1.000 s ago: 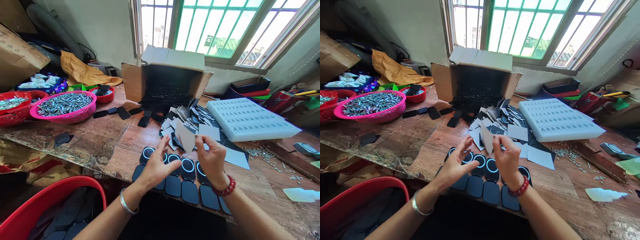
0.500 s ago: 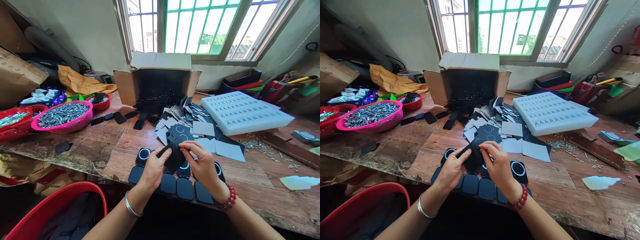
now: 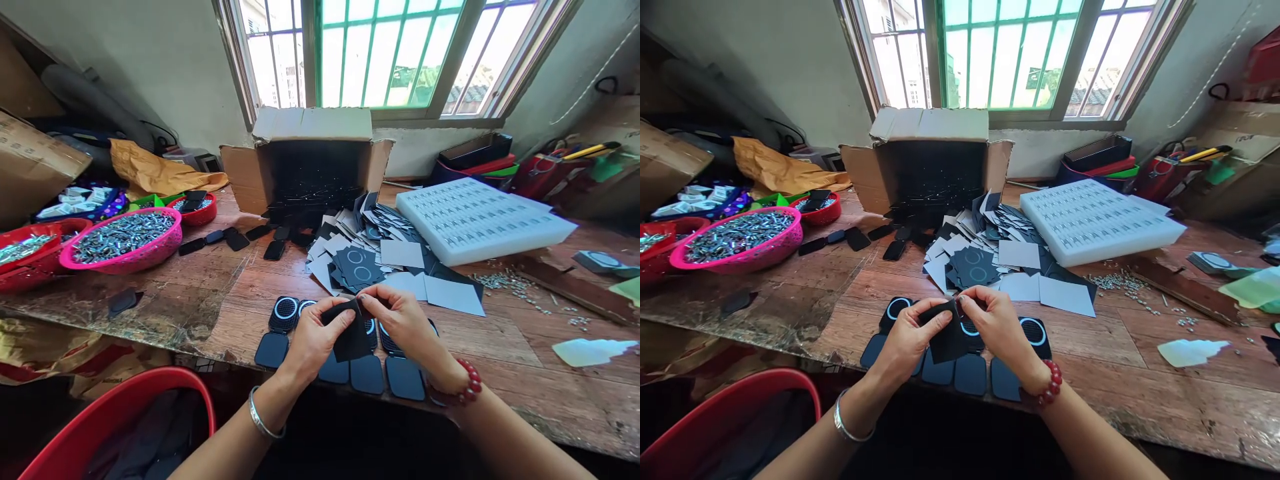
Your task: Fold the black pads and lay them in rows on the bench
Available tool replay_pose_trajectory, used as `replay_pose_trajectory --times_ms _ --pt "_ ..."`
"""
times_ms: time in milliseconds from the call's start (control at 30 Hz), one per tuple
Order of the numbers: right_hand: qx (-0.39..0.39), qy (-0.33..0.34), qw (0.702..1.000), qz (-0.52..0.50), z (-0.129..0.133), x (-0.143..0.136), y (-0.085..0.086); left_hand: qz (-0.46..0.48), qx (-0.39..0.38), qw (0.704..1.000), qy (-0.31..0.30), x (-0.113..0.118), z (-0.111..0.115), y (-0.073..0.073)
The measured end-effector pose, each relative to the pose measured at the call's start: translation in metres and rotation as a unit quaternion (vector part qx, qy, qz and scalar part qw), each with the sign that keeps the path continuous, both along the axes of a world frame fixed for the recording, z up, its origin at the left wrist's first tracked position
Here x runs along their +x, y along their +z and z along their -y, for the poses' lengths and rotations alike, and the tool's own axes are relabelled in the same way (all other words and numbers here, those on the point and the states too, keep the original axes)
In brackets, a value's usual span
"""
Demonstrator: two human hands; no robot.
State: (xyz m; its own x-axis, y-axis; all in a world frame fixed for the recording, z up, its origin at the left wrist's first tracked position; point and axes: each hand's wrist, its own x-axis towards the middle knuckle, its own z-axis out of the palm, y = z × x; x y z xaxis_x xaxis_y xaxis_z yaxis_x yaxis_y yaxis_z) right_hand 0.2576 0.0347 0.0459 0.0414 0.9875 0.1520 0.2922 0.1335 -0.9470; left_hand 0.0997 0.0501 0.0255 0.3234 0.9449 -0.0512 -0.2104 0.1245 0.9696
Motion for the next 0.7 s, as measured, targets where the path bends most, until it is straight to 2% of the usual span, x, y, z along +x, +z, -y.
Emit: replay_pose_trajectory --times_ms 167,333,433,533,633,700 --pt "-0.031 0.008 0.999 -0.031 0.002 -0.003 -0.001 0.000 0.012 1.000 0.000 -0.003 -0.002 0.000" --pt "-0.113 0.036 0.977 -0.175 0.000 -0.006 -0.002 0.022 -0.011 1.000 -0.014 -0.007 -0.003 -0.002" --pt "-0.135 0.024 0.965 -0.222 -0.005 -0.001 -0.006 0.056 -0.052 0.997 0.014 -0.010 -0.007 -0.007" --pt "-0.111 -0.042 0.962 -0.246 -0.014 0.021 -0.013 0.105 -0.103 0.987 0.059 -0.021 -0.015 -0.011" --pt "-0.045 -0.143 0.953 -0.262 -0.027 0.050 -0.016 0.129 -0.129 0.977 0.111 -0.035 -0.024 -0.013" --pt "0.011 -0.199 0.941 -0.274 -0.030 0.058 -0.012 0.135 -0.135 0.971 0.141 -0.041 -0.028 -0.014"
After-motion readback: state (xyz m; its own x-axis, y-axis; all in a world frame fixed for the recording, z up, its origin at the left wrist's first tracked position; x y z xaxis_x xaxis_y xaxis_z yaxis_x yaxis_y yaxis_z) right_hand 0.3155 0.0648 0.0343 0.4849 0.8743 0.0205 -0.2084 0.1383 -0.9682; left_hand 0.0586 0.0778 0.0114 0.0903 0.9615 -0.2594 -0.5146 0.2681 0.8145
